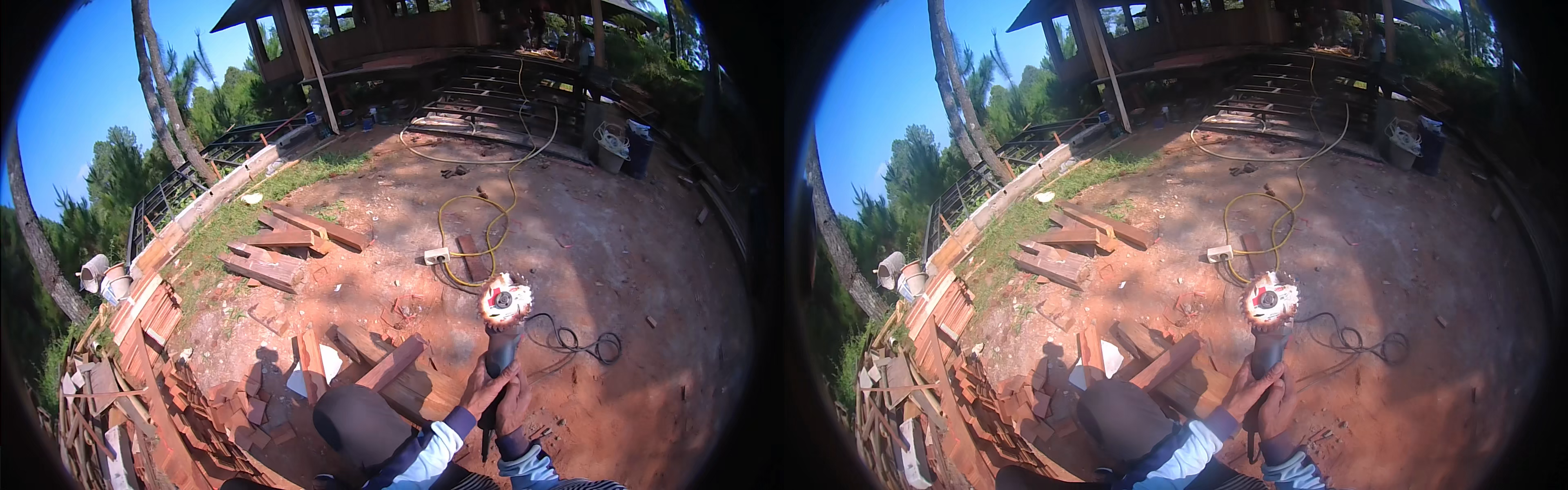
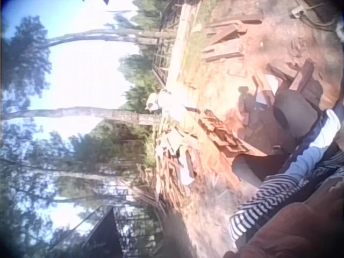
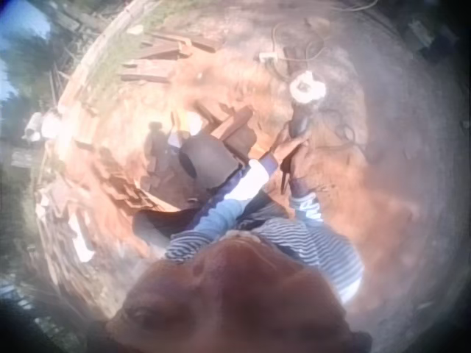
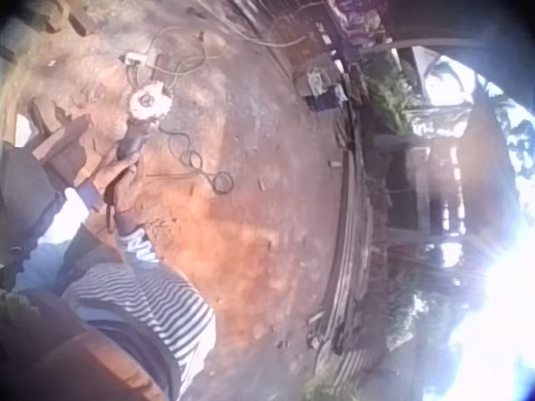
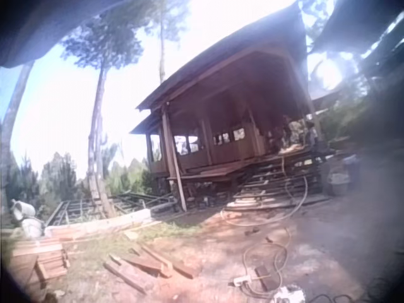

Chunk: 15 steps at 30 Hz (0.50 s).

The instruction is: The person marks wooden planks with a red marker and then uses an angle grinder to cut them. The person handles the wood pieces one at a time, aligning them before cutting.

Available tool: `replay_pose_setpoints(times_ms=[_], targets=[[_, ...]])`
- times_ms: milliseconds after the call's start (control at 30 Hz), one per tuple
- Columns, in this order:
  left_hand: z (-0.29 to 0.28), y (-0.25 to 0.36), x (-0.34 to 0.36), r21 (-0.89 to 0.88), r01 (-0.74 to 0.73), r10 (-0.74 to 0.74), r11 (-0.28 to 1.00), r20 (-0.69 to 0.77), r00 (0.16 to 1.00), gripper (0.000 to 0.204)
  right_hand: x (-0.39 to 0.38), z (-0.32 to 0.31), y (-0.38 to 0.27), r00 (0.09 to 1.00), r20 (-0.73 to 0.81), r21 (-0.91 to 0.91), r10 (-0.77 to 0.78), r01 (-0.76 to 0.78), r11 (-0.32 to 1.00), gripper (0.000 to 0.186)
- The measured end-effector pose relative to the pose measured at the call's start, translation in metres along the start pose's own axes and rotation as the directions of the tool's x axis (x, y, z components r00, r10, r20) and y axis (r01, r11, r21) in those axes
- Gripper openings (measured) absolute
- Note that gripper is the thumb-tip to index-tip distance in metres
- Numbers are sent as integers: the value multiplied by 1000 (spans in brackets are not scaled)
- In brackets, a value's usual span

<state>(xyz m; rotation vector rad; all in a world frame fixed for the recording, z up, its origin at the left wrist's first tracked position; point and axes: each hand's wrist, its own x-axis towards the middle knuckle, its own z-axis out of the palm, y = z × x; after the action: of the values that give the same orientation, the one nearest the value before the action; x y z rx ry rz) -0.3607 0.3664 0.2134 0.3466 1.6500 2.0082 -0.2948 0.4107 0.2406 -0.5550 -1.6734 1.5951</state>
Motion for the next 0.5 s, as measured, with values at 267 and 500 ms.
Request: replay_pose_setpoints(times_ms=[267,500], targets=[[-9,-1,3,-136,304,-239,943,359,902,45,39,-42,50,835,237,222,497,-544,809,41],[-5,-39,20,-19,389,-320,921,531,785,64,31,-57,61,809,213,636,548,-541,551,47]])
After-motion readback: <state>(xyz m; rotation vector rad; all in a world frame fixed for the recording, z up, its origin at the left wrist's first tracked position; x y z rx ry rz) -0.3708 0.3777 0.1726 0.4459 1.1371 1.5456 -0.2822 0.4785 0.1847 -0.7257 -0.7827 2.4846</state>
